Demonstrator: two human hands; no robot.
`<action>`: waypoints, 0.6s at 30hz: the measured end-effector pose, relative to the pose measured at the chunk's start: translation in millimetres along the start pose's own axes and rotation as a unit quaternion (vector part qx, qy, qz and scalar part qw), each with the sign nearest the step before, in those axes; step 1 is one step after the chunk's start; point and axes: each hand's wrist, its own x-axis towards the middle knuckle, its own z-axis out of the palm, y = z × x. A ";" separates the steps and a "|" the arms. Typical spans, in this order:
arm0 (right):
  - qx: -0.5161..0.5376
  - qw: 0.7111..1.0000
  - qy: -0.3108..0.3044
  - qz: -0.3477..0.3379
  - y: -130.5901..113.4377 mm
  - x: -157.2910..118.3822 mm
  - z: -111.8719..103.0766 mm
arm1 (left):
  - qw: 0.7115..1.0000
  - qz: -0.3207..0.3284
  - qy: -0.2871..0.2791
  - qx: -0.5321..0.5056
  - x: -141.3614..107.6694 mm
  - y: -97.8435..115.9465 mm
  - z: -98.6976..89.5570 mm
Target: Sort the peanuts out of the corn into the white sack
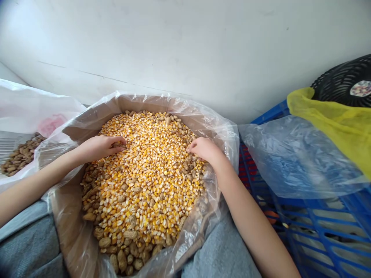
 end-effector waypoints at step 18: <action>-0.101 0.994 0.006 -0.038 5.4 18.3 15.7 | 0.922 -0.120 0.261 -0.260 -41.3 -29.6 -38.7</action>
